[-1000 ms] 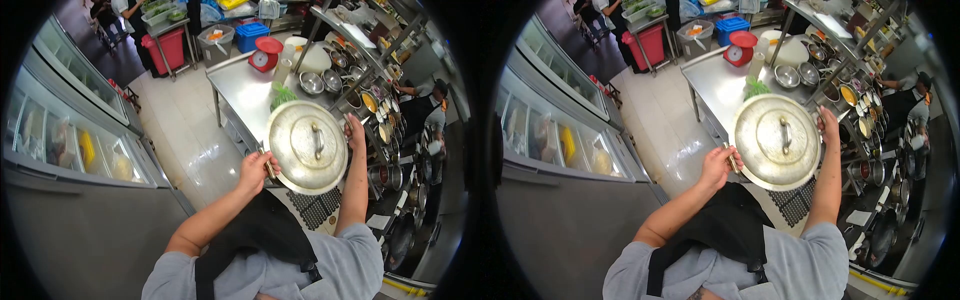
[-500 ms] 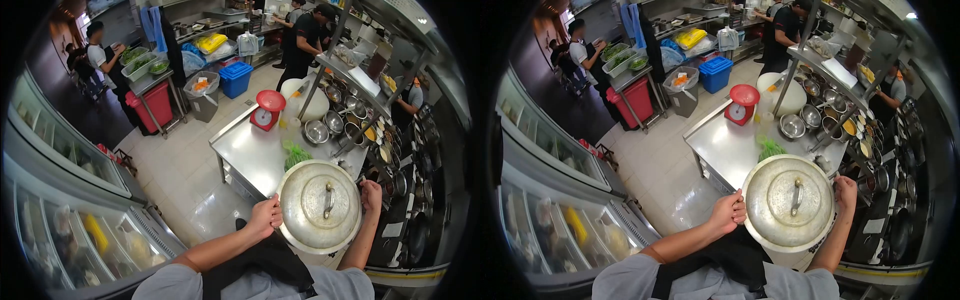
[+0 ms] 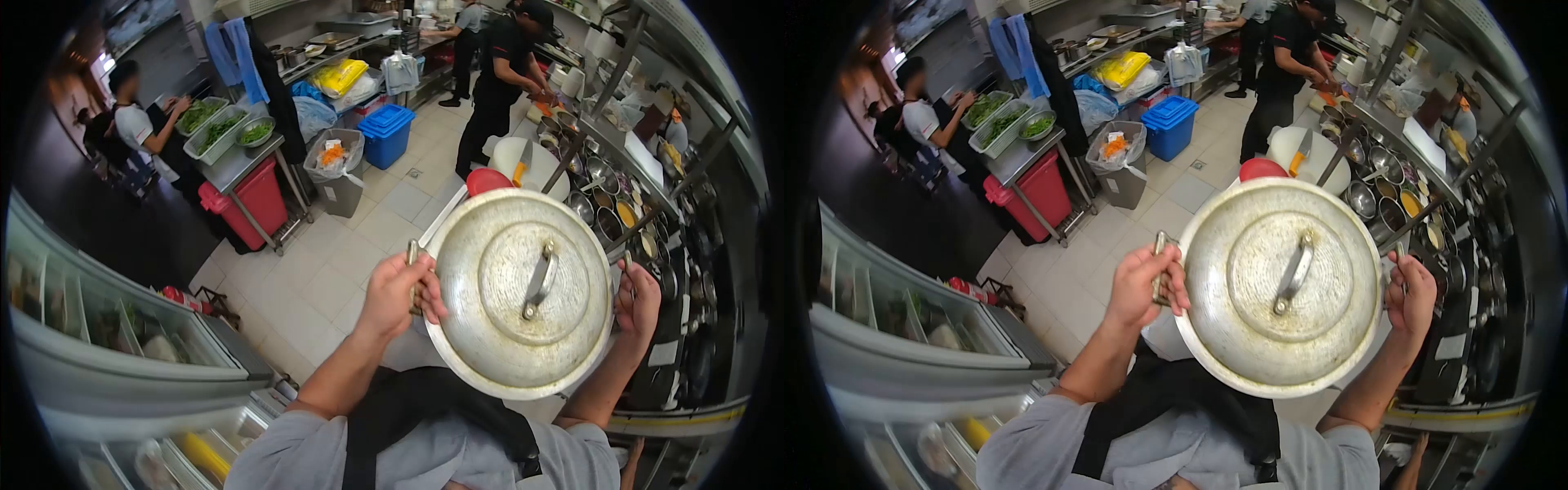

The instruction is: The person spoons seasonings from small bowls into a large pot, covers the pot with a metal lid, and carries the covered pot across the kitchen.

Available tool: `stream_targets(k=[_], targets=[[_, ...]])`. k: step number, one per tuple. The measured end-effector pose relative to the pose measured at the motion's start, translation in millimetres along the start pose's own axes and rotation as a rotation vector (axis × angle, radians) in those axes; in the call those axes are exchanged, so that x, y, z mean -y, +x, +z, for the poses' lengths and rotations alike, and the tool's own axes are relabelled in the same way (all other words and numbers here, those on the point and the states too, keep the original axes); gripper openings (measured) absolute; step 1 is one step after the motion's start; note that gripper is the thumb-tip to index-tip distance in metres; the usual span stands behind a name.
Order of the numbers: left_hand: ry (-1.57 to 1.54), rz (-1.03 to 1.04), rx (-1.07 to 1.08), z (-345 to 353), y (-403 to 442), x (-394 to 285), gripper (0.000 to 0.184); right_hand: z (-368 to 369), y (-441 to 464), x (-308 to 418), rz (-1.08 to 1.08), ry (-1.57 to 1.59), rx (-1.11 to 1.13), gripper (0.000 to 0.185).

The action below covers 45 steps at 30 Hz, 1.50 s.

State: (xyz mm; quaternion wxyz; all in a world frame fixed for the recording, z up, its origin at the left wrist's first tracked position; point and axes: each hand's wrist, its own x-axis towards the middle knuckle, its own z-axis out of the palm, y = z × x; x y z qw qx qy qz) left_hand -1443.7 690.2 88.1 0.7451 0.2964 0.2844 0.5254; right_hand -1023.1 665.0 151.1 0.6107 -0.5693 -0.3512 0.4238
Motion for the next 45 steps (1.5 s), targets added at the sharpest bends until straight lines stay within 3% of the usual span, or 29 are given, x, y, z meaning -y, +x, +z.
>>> stream_targets(k=[6, 16, 21, 28, 38, 40, 45], targets=[[0.096, -0.015, -0.048, -98.0, 52.3, -123.3, 0.020, 147.0, 9.6, -32.1, 0.008, 0.119, 0.000, 0.025], [0.190, -0.017, -0.173, -244.6, 99.6, -255.4, 0.020, 354.8, 58.7, -99.1, 0.077, 0.219, 0.095, 0.020], [0.180, -0.004, -0.239, -298.2, 136.3, -285.3, 0.020, 428.4, 94.9, -110.5, 0.123, 0.216, 0.127, 0.012], [0.216, -0.076, -0.316, -356.0, 233.3, -296.8, 0.022, 485.0, 181.9, -158.9, 0.178, 0.226, 0.156, 0.025], [0.165, -0.208, -0.449, -416.4, 437.9, -291.9, 0.029, 556.9, 406.2, -228.2, 0.340, 0.153, 0.163, 0.014], [0.172, -0.219, -0.460, -425.4, 478.6, -303.3, 0.030, 572.8, 453.6, -229.0, 0.413, 0.232, 0.285, 0.014], [0.159, -0.120, -0.477, -443.8, 589.5, -330.3, 0.030, 618.5, 576.5, -221.5, 0.368, 0.281, 0.322, 0.015]])
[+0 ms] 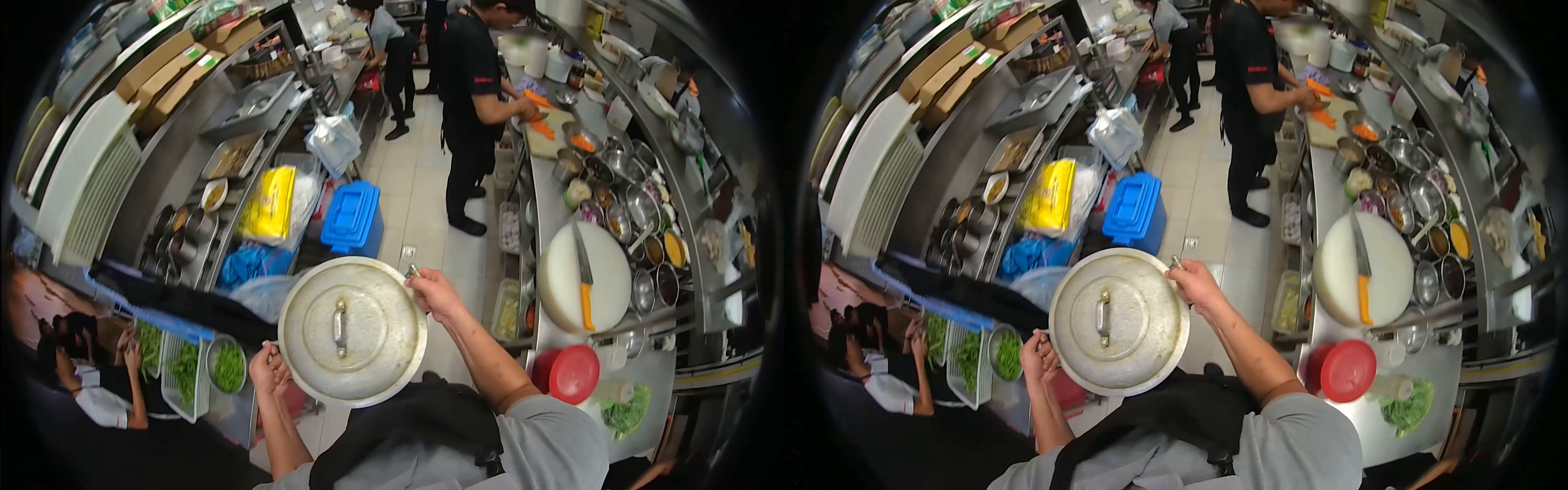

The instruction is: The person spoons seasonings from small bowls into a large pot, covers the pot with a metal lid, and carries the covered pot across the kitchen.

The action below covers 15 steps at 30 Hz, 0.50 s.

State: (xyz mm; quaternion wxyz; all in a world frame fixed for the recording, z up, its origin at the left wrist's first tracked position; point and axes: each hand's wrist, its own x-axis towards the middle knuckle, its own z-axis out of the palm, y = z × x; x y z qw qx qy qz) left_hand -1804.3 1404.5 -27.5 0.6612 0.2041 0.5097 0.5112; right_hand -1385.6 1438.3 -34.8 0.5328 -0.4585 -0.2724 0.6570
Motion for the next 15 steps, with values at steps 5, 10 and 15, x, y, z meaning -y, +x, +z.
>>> stream_targets(k=[5, 10, 15], targets=[[-0.004, 0.067, -0.040, 51.3, 122.4, -43.7, 0.029, 0.9, 137.4, 37.7, 0.010, -0.040, 0.009, 0.018], [0.009, 0.010, -0.007, 107.4, 262.1, -83.2, 0.029, -9.3, 247.8, 78.9, 0.025, -0.020, -0.037, 0.018], [0.098, -0.053, 0.145, 185.9, 407.7, -124.3, 0.028, -34.4, 343.8, 121.5, -0.084, 0.038, -0.210, 0.014]])
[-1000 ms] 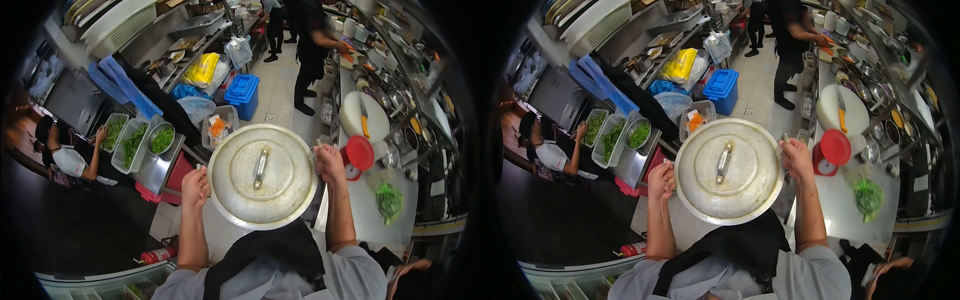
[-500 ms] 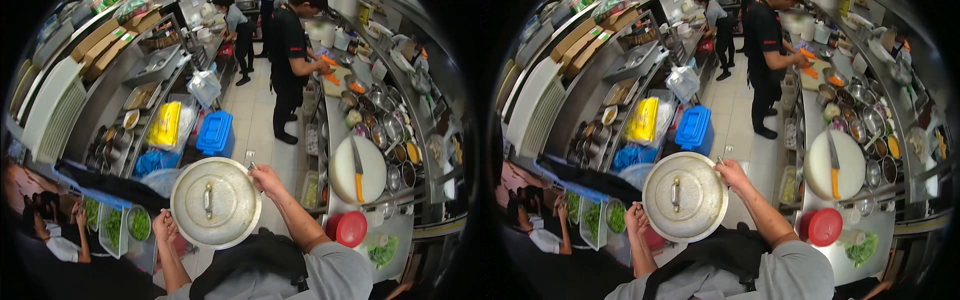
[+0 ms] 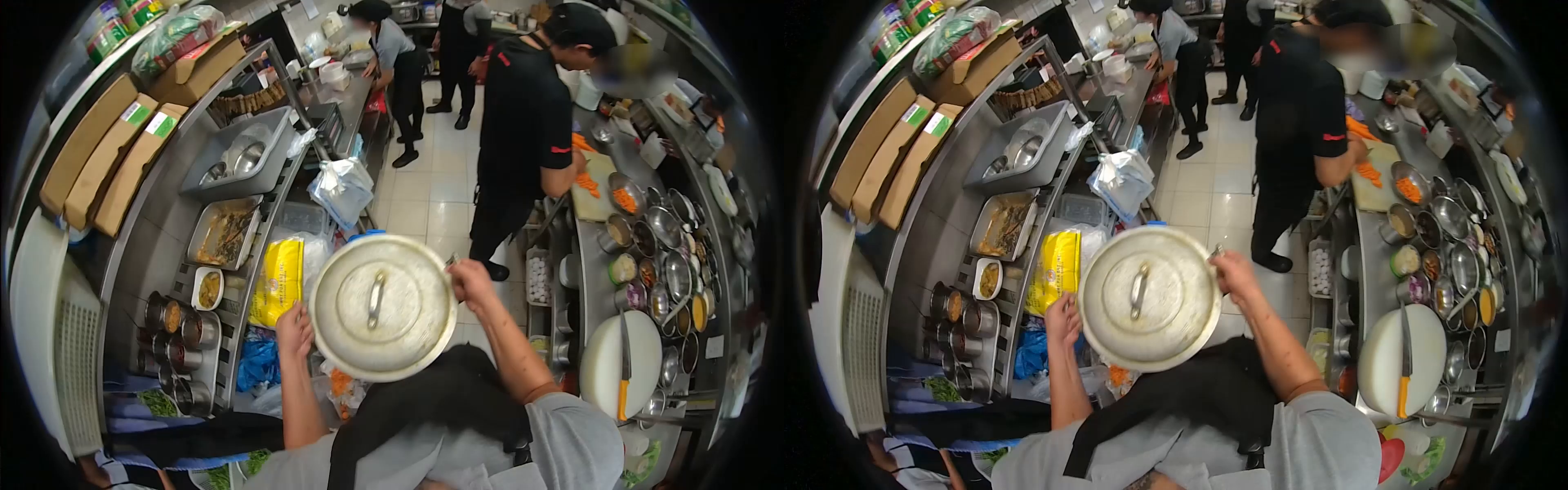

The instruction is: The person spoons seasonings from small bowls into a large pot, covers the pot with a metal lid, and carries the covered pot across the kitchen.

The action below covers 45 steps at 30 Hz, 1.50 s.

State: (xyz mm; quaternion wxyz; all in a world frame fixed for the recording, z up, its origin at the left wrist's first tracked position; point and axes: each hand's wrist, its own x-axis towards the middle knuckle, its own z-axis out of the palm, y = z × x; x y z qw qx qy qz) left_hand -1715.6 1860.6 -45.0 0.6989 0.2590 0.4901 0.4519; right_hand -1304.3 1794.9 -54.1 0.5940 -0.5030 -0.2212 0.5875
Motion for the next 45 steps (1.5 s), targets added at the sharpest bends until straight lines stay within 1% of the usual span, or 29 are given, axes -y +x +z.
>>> stream_targets(k=[3, 4, 6, 9, 10, 11, 13, 15, 17, 19, 23, 25, 27, 29, 33, 34, 36, 39, 43, 45], targets=[[0.084, 0.006, 0.048, 53.5, 79.2, -33.7, 0.029, -1.5, 61.5, 37.2, -0.036, 0.045, -0.060, 0.014], [0.088, 0.002, 0.035, 66.9, 108.9, -42.8, 0.029, -2.2, 83.4, 50.3, -0.034, 0.069, -0.055, 0.016], [0.099, -0.009, 0.099, 97.4, 167.8, -52.6, 0.029, -13.1, 131.6, 70.7, -0.029, 0.089, -0.044, 0.017], [0.078, -0.015, 0.135, 143.2, 257.1, -66.3, 0.028, -29.3, 221.1, 101.1, -0.063, 0.072, -0.021, 0.020], [0.025, -0.045, 0.130, 156.7, 284.8, -69.2, 0.028, -30.9, 251.0, 113.5, -0.063, 0.050, -0.053, 0.019], [0.012, -0.025, 0.105, 168.0, 307.2, -70.3, 0.028, -33.0, 275.0, 122.1, -0.054, 0.030, -0.087, 0.019], [0.084, -0.022, 0.080, 204.8, 352.0, -78.0, 0.028, -48.6, 326.5, 142.7, -0.051, 0.021, -0.093, 0.018], [0.068, -0.045, 0.109, 234.2, 404.6, -93.6, 0.028, -51.9, 381.6, 164.9, -0.061, 0.018, -0.129, 0.016], [0.063, -0.024, 0.101, 265.5, 455.2, -107.2, 0.028, -57.6, 439.5, 183.0, -0.089, -0.049, -0.148, 0.017], [0.101, -0.023, 0.119, 299.2, 512.4, -124.1, 0.027, -56.4, 488.2, 204.3, -0.097, -0.044, -0.186, 0.016], [0.157, -0.054, 0.170, 370.9, 617.9, -151.3, 0.027, -84.2, 581.2, 225.7, -0.147, -0.019, -0.323, 0.018], [0.186, -0.018, 0.231, 404.9, 672.2, -166.9, 0.027, -89.7, 619.1, 246.9, -0.189, 0.018, -0.331, 0.017], [0.266, -0.065, 0.210, 449.5, 727.0, -179.7, 0.027, -99.6, 656.1, 267.1, -0.153, 0.121, -0.392, 0.015], [0.314, -0.078, 0.288, 500.5, 776.8, -191.3, 0.028, -117.7, 692.1, 284.9, -0.180, 0.106, -0.477, 0.016], [0.394, -0.095, 0.408, 597.8, 875.4, -204.8, 0.028, -146.8, 752.4, 328.4, -0.223, 0.202, -0.579, 0.017], [0.400, -0.151, 0.426, 613.1, 895.1, -207.5, 0.028, -148.3, 764.5, 333.4, -0.246, 0.211, -0.606, 0.017], [0.437, -0.158, 0.492, 672.1, 937.5, -215.8, 0.028, -165.4, 798.4, 364.5, -0.290, 0.226, -0.675, 0.018], [0.473, -0.162, 0.553, 745.8, 1001.8, -209.6, 0.027, -203.6, 848.8, 395.4, -0.312, 0.253, -0.756, 0.018], [0.471, -0.213, 0.618, 845.2, 1078.3, -197.6, 0.027, -260.8, 920.2, 452.0, -0.368, 0.201, -0.799, 0.019], [0.483, -0.249, 0.602, 893.5, 1116.2, -196.3, 0.026, -283.2, 960.7, 485.5, -0.322, 0.249, -0.805, 0.019]])
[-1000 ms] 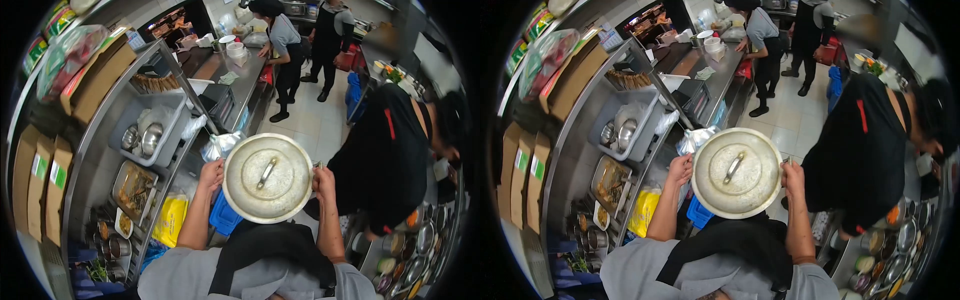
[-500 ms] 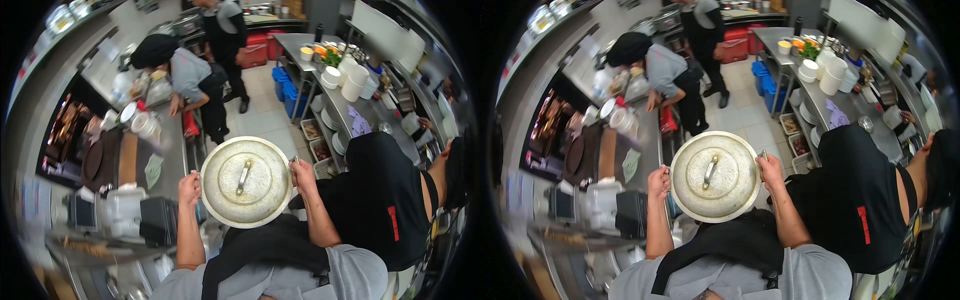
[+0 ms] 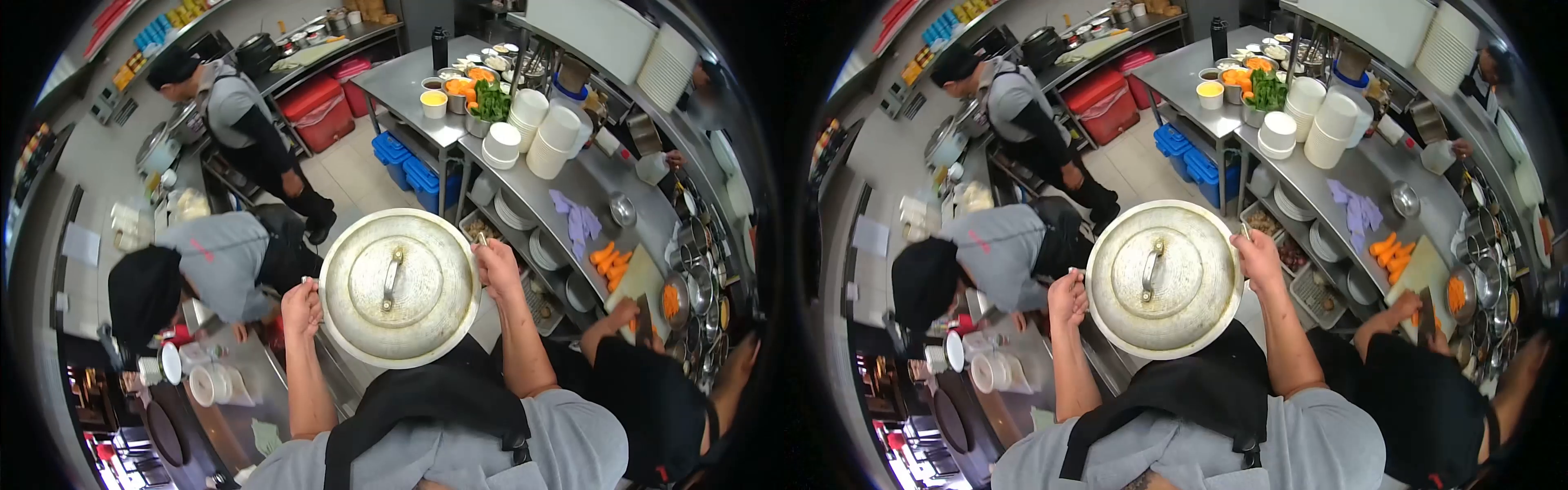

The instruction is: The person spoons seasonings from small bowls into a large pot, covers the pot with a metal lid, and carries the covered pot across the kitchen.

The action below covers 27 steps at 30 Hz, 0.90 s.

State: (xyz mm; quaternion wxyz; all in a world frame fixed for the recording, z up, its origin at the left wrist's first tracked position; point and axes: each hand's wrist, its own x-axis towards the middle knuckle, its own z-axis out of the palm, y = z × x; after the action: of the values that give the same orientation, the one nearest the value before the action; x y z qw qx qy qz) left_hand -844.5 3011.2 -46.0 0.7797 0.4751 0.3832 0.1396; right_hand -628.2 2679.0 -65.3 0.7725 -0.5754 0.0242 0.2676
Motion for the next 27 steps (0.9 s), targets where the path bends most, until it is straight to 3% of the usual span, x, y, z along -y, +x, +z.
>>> stream_targets(k=[12, 23, 27], targets=[[-0.028, 0.039, 0.016, 90.1, 310.2, -190.1, 0.025, 121.5, 293.2, 114.0, 0.001, 0.063, -0.037, 0.021], [0.092, 0.017, 0.285, 155.8, 614.7, -351.5, 0.025, 232.3, 525.6, 172.7, -0.049, 0.260, -0.213, 0.009], [0.112, -0.013, 0.339, 189.8, 712.8, -386.1, 0.018, 237.0, 621.3, 179.9, -0.060, 0.331, -0.234, 0.016]])
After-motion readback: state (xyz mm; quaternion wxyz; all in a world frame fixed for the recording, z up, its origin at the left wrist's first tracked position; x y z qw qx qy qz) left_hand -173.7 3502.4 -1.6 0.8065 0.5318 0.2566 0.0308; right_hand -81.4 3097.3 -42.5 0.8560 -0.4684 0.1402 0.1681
